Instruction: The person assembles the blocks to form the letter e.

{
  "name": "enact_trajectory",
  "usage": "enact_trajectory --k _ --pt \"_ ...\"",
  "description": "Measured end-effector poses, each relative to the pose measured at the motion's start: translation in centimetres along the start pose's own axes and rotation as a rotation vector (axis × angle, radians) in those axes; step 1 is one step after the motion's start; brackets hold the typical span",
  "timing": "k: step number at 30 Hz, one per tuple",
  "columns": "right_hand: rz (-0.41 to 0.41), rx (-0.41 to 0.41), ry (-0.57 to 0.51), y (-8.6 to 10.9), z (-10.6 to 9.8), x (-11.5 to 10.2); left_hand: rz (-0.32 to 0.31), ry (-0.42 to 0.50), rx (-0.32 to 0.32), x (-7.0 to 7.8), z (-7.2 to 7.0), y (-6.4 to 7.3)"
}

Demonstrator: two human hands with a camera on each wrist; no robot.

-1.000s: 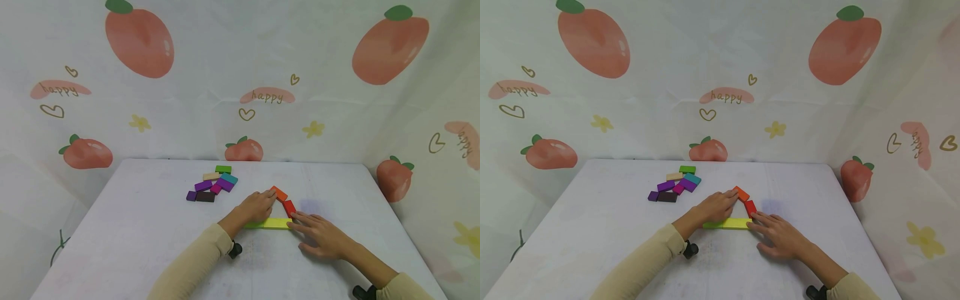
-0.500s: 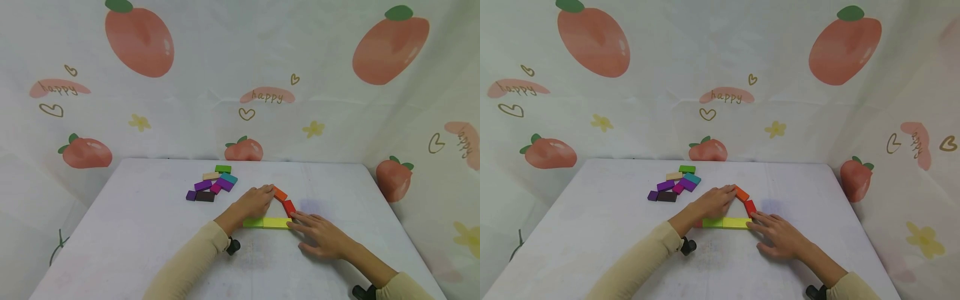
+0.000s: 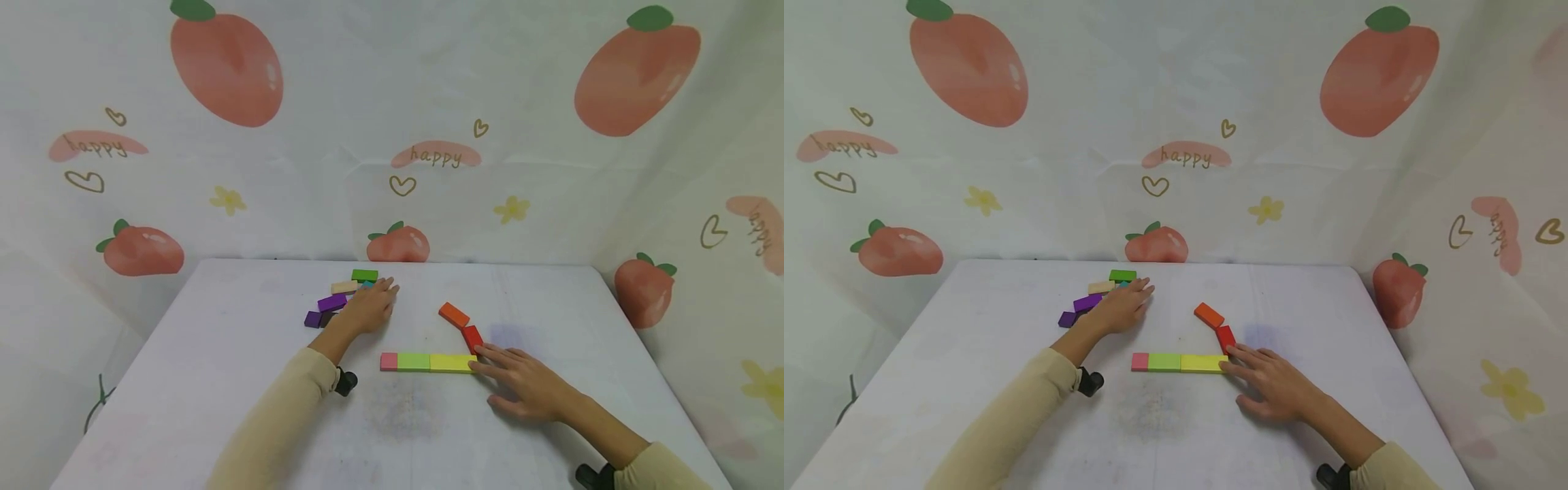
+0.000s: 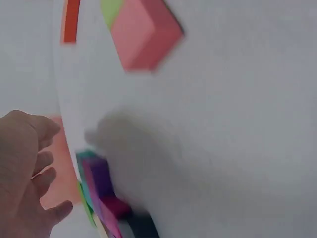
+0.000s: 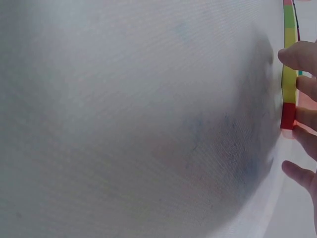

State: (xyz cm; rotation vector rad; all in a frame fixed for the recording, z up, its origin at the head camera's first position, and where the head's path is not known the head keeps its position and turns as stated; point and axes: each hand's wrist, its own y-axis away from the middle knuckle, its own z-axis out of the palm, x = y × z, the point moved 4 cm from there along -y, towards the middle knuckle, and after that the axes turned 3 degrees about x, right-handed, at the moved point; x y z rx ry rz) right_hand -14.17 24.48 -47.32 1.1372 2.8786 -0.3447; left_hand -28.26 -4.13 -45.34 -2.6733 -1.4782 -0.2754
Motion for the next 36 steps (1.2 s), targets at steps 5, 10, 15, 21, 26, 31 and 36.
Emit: enact_trajectory --k 5,10,15,21,26,31,36 --pt "-0.005 0.004 0.0 0.0 -0.1 0.0 -0.097 0.021 0.023 -2.7 -0.5 0.9" --pt "-0.007 0.012 0.01 0.0 -0.1 0.1 -0.133 0.007 0.03 -4.3 -0.7 1.5" --pt "-0.008 0.016 0.01 0.0 -0.1 0.1 -0.158 0.032 -0.04 -4.8 -0.3 1.9" --pt "-0.011 0.013 0.007 0.0 -0.1 0.0 -0.167 0.064 -0.064 -4.2 0.1 1.7" --pt "0.002 0.003 -0.002 0.0 -0.1 -0.1 -0.127 0.063 -0.038 -3.3 0.4 1.4" --pt "0.002 0.008 -0.006 0.0 0.0 0.0 -0.061 0.052 -0.013 -2.1 0.9 1.1" --pt "0.0 0.011 -0.006 0.0 0.0 0.0 -0.022 0.04 -0.017 -0.9 1.1 1.1"
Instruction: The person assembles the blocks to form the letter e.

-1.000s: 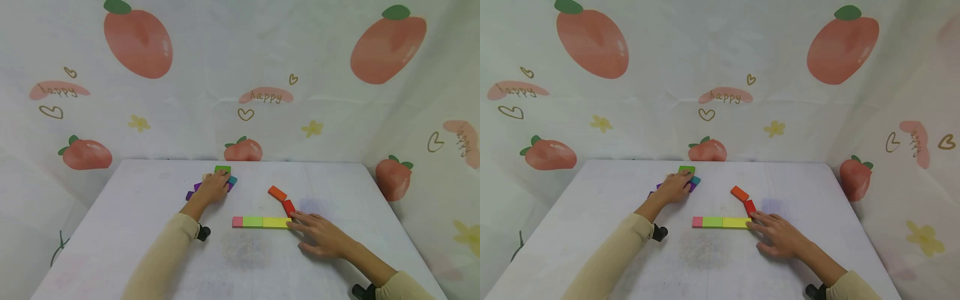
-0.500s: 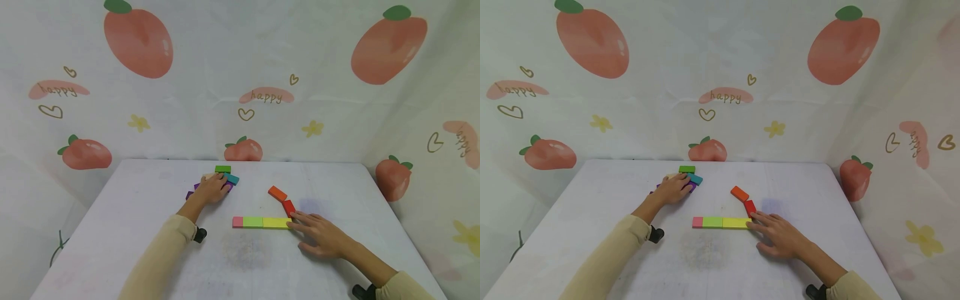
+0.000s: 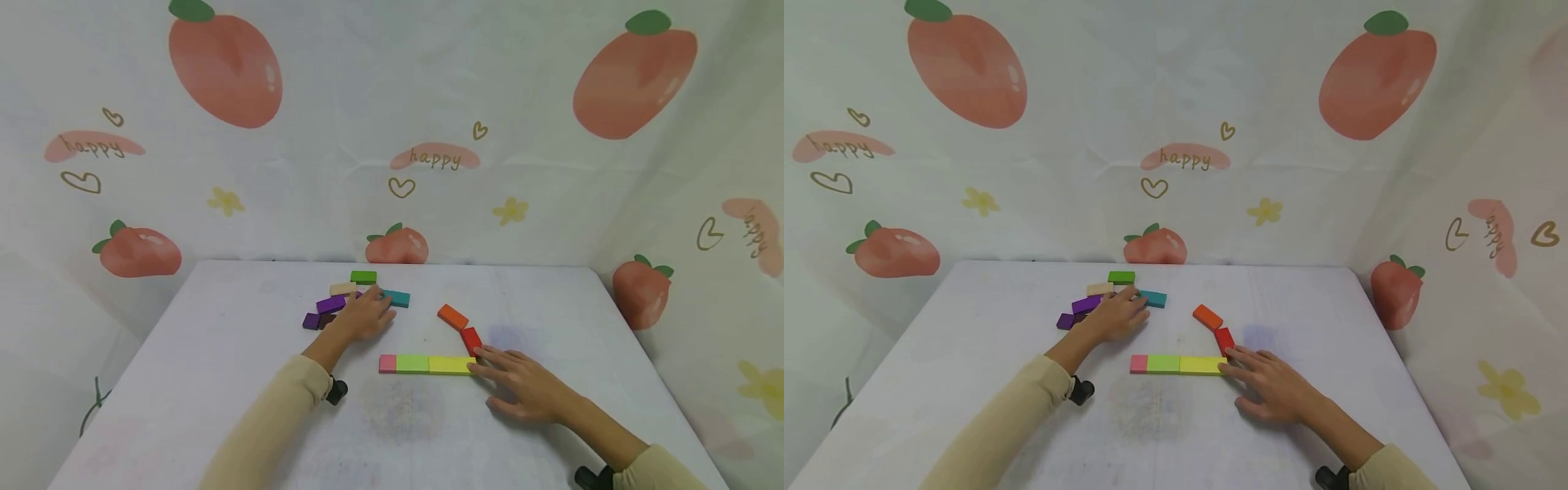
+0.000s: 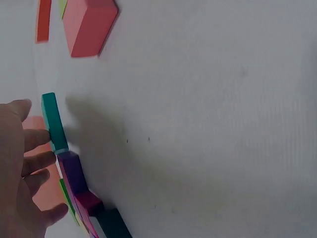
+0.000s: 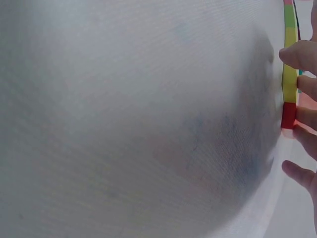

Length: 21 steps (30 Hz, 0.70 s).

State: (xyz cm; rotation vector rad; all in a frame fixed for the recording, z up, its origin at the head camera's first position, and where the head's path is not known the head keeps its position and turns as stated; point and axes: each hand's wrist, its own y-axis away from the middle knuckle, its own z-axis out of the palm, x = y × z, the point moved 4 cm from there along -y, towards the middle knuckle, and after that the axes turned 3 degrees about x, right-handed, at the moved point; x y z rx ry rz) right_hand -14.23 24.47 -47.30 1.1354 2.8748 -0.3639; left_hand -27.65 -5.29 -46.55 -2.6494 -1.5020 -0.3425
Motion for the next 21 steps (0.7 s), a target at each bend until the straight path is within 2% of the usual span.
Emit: enact_trajectory --k 10,16,21 --pt "0.035 -0.046 -0.008 -0.1 0.2 -0.1 0.11 -0.028 0.03 1.8 0.4 0.4" --pt "0.039 -0.049 -0.006 0.0 0.2 0.0 0.126 -0.013 -0.044 2.2 1.0 0.1" --pt "0.031 -0.038 0.004 0.0 0.1 0.0 0.125 -0.046 -0.068 2.6 0.9 -0.3"
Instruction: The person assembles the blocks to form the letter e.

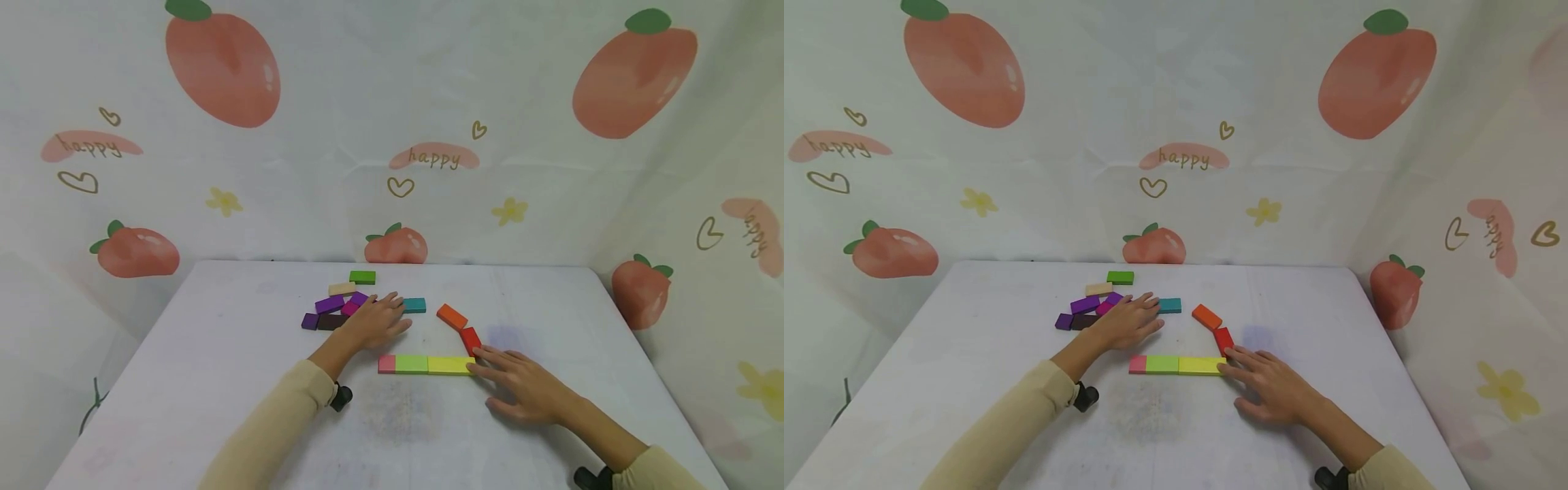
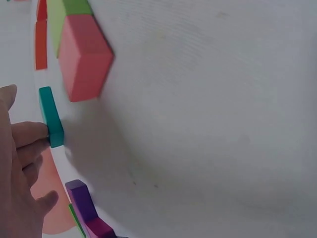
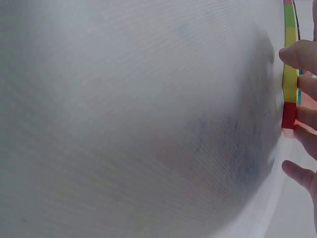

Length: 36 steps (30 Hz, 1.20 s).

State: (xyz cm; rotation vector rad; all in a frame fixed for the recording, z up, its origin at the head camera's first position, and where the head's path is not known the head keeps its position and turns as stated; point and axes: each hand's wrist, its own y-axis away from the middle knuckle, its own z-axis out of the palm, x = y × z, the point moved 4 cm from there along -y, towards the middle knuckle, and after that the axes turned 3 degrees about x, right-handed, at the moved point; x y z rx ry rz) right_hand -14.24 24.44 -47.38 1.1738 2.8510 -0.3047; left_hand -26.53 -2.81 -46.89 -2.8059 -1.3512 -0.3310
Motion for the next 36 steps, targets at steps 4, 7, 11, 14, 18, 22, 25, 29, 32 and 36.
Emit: enact_trajectory --k 4,7,11,14,18,22,25,29,32,36 --pt "-0.001 0.002 0.0 0.0 0.0 0.0 -0.001 -0.006 -0.022 0.4 -0.1 -0.3" --pt "0.004 -0.001 -0.002 0.0 0.0 0.0 0.008 -0.006 -0.04 0.7 -0.1 -0.5" --pt "0.006 -0.001 -0.011 0.0 0.0 0.0 0.005 -0.014 -0.053 0.9 -0.1 -0.5" --pt "0.006 0.002 -0.019 0.0 0.0 0.0 -0.007 -0.024 -0.058 1.0 -0.2 -0.4" --pt "0.013 0.001 -0.03 0.0 -0.1 -0.1 -0.001 -0.039 -0.056 1.2 -0.4 -0.4" --pt "0.018 -0.002 -0.032 0.0 -0.1 -0.1 0.015 -0.047 -0.046 1.3 -0.3 -0.5" --pt "0.018 -0.003 -0.032 0.0 -0.2 -0.1 0.019 -0.056 -0.038 1.4 -0.2 -0.6" --pt "0.017 -0.006 -0.032 0.0 -0.1 -0.1 0.016 -0.061 -0.036 1.6 -0.2 -0.7" --pt "0.016 -0.007 -0.033 0.0 -0.1 -0.1 0.015 -0.049 -0.041 1.8 -0.2 -0.7" --pt "0.018 -0.007 -0.034 0.0 0.0 -0.1 0.02 -0.038 -0.042 1.9 -0.3 -0.8"
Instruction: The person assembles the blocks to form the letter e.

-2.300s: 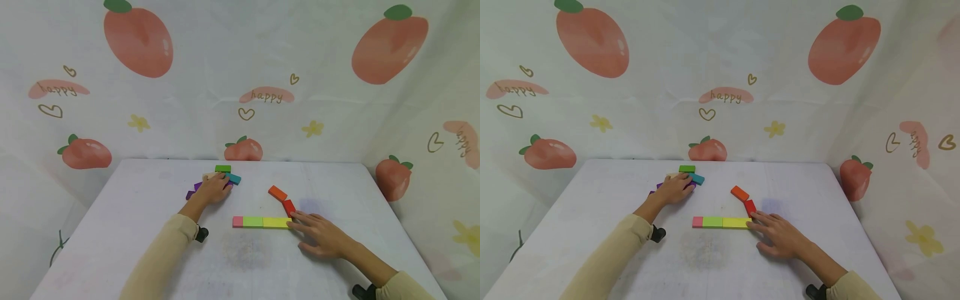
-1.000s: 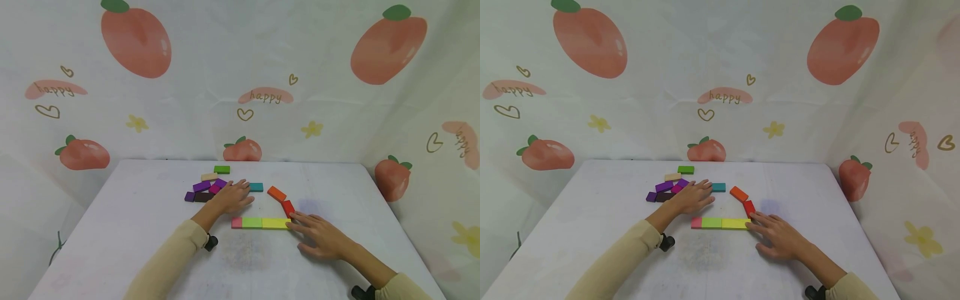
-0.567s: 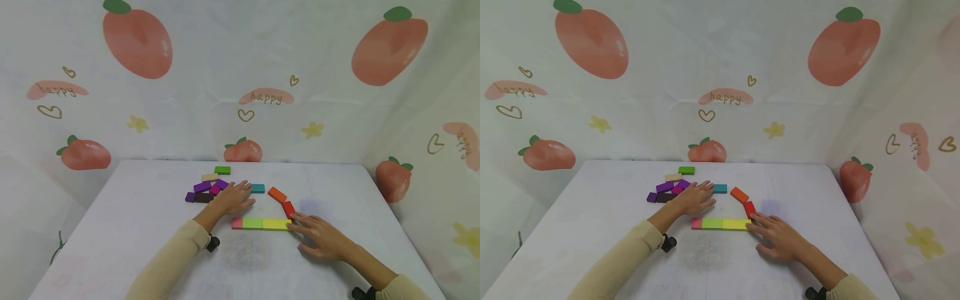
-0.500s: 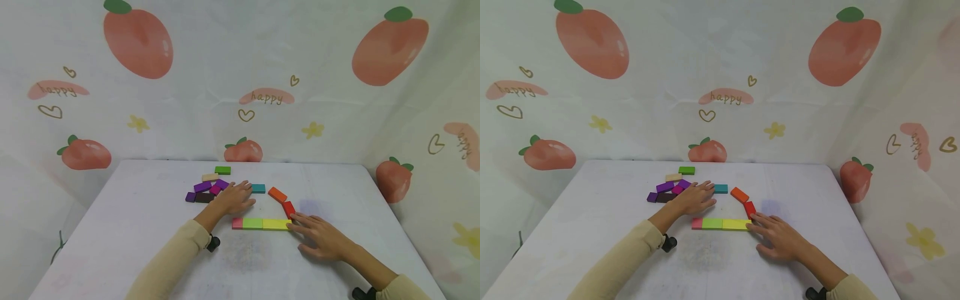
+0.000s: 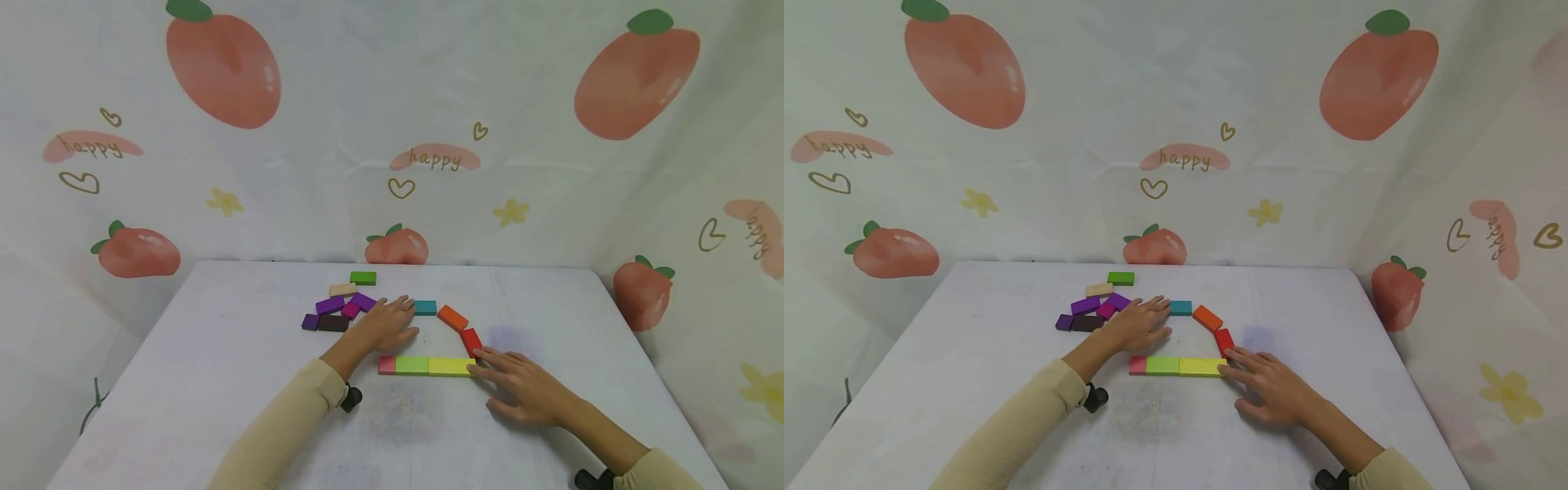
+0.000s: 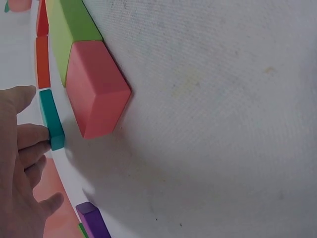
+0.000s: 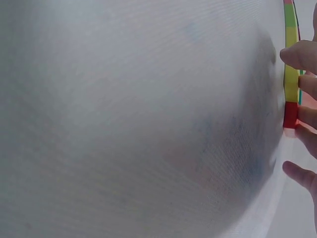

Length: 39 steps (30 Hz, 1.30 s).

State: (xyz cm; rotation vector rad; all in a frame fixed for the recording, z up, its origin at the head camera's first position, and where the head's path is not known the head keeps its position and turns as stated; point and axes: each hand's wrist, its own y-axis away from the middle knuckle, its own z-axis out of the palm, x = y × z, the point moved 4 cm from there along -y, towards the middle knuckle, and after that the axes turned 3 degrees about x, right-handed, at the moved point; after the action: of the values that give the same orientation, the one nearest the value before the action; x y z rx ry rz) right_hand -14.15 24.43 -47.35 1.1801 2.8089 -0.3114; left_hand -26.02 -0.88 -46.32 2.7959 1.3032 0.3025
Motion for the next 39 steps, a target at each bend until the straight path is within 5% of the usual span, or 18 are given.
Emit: enact_trajectory --k 30,39 --pt "-0.026 0.028 0.016 0.1 0.1 0.2 -0.009 0.015 0.019 -0.2 0.0 0.1" --pt "-0.026 0.029 0.022 0.0 0.1 0.2 -0.075 0.015 0.112 -2.9 -0.9 1.7"
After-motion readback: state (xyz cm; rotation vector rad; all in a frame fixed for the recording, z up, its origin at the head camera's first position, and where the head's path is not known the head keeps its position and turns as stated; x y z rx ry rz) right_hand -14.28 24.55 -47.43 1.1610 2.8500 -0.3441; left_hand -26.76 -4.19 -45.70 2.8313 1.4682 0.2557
